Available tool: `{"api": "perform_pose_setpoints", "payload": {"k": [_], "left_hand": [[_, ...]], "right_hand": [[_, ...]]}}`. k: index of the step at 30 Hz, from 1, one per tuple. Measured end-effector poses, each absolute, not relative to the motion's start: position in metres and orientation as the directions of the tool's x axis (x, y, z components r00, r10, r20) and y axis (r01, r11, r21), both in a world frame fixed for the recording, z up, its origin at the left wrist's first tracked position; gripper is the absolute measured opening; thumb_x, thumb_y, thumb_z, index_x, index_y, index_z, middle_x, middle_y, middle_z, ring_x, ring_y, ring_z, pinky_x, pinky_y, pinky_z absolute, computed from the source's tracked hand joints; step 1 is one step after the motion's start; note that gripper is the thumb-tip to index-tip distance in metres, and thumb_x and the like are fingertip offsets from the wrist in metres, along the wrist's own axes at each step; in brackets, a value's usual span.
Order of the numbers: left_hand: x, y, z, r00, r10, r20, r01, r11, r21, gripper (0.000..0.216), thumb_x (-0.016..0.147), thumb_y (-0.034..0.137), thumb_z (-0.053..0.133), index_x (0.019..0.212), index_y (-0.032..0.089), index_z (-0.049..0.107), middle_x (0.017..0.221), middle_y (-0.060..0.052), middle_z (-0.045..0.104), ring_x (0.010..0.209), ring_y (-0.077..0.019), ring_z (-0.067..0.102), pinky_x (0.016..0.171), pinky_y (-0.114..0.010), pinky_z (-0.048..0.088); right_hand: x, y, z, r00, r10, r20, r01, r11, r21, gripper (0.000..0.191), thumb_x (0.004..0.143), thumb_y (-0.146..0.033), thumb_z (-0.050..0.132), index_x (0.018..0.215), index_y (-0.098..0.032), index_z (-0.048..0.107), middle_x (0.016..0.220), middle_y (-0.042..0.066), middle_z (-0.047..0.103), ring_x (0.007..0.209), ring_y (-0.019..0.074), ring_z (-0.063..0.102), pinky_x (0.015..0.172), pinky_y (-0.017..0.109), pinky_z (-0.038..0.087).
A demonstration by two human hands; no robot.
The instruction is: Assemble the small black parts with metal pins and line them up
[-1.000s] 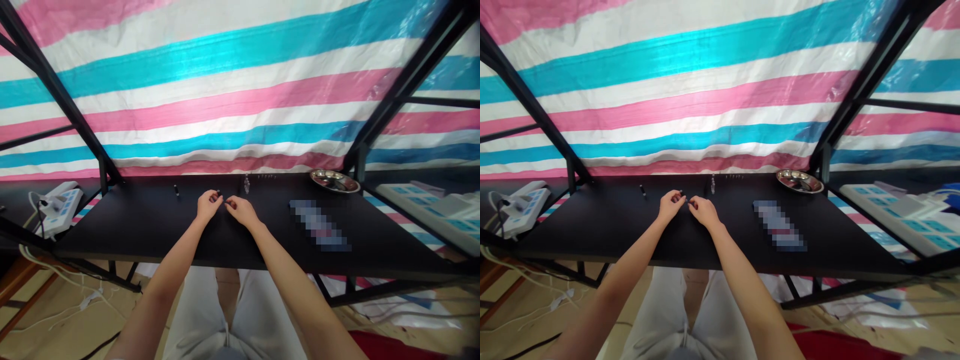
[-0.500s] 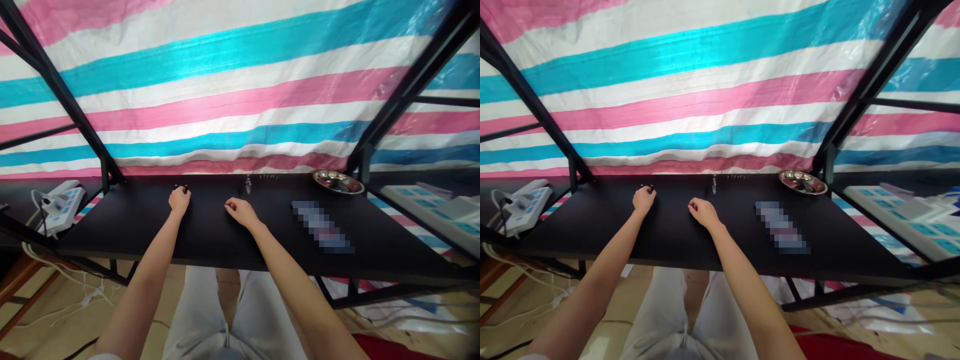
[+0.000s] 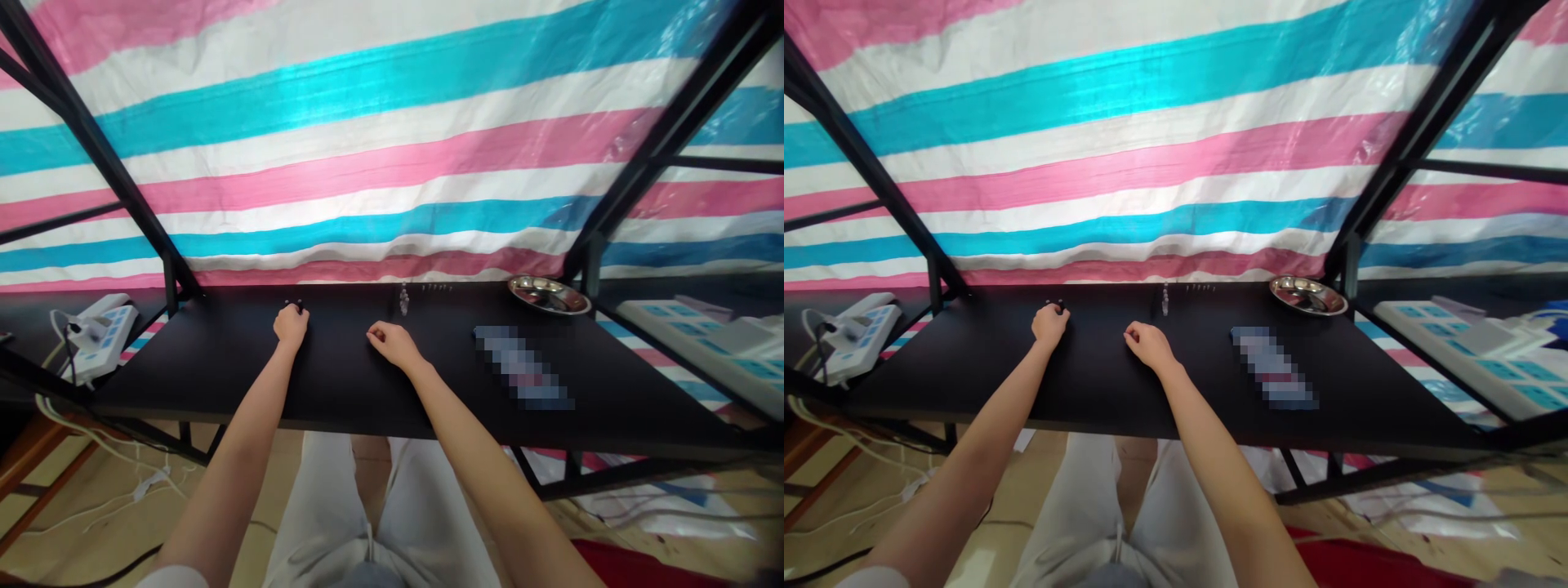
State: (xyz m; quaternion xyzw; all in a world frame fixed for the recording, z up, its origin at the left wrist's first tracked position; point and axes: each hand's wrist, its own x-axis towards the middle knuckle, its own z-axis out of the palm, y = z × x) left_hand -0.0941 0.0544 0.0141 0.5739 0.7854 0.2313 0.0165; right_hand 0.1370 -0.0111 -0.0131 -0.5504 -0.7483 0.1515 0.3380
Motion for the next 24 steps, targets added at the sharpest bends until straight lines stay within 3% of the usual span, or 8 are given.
{"api": "perform_pose_setpoints", "payload": {"k": [5,8,12,16,20,24], "left_hand": [[-0.096,0.048,0.014,-0.302,0.928,0.218,0.928,0.233,0.292,0.031,0.079,0.038,0.046,0.092,0.017,0.065,0.091,-0.014,0.066,0.087,-0.028,0.062,0.072,-0.035,0.045],[-0.087,0.038,0.016,-0.178,0.949,0.261,0.973,0.131,0.188,0.035,0.083,0.041,0.041,0.089,0.016,0.064,0.085,-0.013,0.066,0.082,-0.0272,0.062,0.07,-0.035,0.044],[-0.054,0.024,0.019,0.223,0.927,0.302,0.959,-0.264,0.103,0.035,0.087,0.038,0.034,0.1,0.019,0.061,0.084,-0.009,0.065,0.083,-0.0212,0.061,0.071,-0.03,0.043],[-0.01,0.017,0.017,0.537,0.771,0.341,0.814,-0.58,0.029,0.047,0.088,0.031,0.035,0.133,0.02,0.035,0.108,-0.008,0.059,0.098,-0.0182,0.054,0.076,-0.026,0.043],[0.025,0.023,0.01,0.568,0.77,0.291,0.8,-0.6,0.024,0.055,0.087,0.029,0.037,0.139,0.02,0.024,0.111,-0.01,0.055,0.097,-0.0202,0.053,0.078,-0.028,0.042],[0.044,0.034,0.003,0.477,0.827,0.297,0.83,-0.535,0.156,0.053,0.086,0.028,0.04,0.137,0.019,0.03,0.113,-0.011,0.054,0.099,-0.0215,0.052,0.081,-0.029,0.04]], "right_hand": [[0.143,-0.011,-0.01,-0.099,0.939,0.329,0.789,0.275,-0.55,0.018,0.08,-0.031,0.048,0.082,-0.021,0.062,0.069,0.0,0.061,0.064,0.0128,0.054,0.062,0.023,0.037],[0.148,-0.012,-0.007,0.014,0.952,0.305,0.872,0.138,-0.469,0.019,0.081,-0.03,0.046,0.083,-0.019,0.062,0.079,0.004,0.063,0.076,0.0164,0.056,0.069,0.028,0.038],[0.153,-0.012,-0.007,0.186,0.947,0.262,0.926,-0.08,-0.369,0.022,0.081,-0.029,0.046,0.09,-0.018,0.062,0.098,0.01,0.06,0.096,0.0239,0.051,0.077,0.036,0.038],[0.153,-0.012,-0.01,0.247,0.937,0.249,0.916,-0.142,-0.375,0.034,0.082,-0.03,0.044,0.112,-0.018,0.057,0.119,0.013,0.051,0.111,0.027,0.041,0.086,0.043,0.035],[0.152,-0.008,-0.015,0.251,0.951,0.183,0.91,-0.167,-0.379,0.045,0.085,-0.033,0.041,0.127,-0.019,0.045,0.137,0.013,0.036,0.126,0.0285,0.027,0.096,0.051,0.026],[0.153,-0.004,-0.021,0.243,0.959,0.147,0.903,-0.168,-0.396,0.047,0.086,-0.034,0.038,0.13,-0.018,0.043,0.141,0.014,0.032,0.13,0.0296,0.021,0.1,0.056,0.018]]}}
